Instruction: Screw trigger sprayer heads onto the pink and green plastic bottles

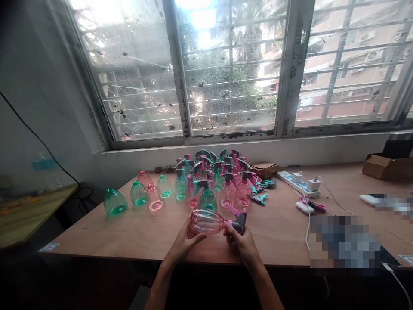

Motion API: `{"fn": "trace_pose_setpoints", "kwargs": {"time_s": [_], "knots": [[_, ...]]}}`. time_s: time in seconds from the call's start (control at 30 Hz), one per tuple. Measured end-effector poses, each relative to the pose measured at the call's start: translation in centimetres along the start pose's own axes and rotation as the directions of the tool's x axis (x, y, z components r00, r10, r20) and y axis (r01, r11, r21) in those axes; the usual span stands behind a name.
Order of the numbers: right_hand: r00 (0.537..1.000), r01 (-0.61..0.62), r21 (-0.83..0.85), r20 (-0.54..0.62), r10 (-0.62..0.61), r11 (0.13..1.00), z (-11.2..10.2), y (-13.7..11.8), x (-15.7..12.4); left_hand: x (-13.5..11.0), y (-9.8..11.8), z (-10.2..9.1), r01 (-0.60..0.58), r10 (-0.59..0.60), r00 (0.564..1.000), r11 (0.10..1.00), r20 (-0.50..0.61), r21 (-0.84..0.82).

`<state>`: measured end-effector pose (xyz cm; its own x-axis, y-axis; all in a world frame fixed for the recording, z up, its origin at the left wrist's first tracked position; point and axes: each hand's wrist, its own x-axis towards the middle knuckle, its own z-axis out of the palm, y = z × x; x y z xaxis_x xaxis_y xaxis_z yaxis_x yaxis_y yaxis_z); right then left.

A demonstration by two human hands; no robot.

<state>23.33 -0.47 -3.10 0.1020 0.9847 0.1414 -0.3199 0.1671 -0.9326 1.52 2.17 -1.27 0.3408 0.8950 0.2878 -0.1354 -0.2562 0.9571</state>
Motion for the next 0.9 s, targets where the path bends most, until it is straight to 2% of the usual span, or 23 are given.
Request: {"fn": "trace_pose_setpoints", "kwargs": {"time_s": [0.3,0.5,0.73,0.9], "knots": [[1.000,0.021,-0.045,0.011,-0.020,0.999,0.21,-0.24,0.02,0.23,-0.23,-0.26,0.010,-0.010,1.000,1.000,-0.015,0.004],[0.999,0.044,-0.015,-0.011,-0.044,0.999,0.20,0.03,0.31,-0.01,-0.73,-0.38,0.020,-0.019,0.999,0.999,-0.036,0.038],[0.999,0.044,-0.039,0.029,-0.043,0.998,0.16,0.34,0.32,0.00,0.26,-0.16,0.012,-0.011,1.000,0.999,-0.027,0.048],[0.998,0.054,-0.028,0.031,-0.054,0.998,-0.05,0.48,0.45,-0.12,-0.27,-0.24,0.016,-0.013,0.998,0.998,-0.056,0.054]]}}
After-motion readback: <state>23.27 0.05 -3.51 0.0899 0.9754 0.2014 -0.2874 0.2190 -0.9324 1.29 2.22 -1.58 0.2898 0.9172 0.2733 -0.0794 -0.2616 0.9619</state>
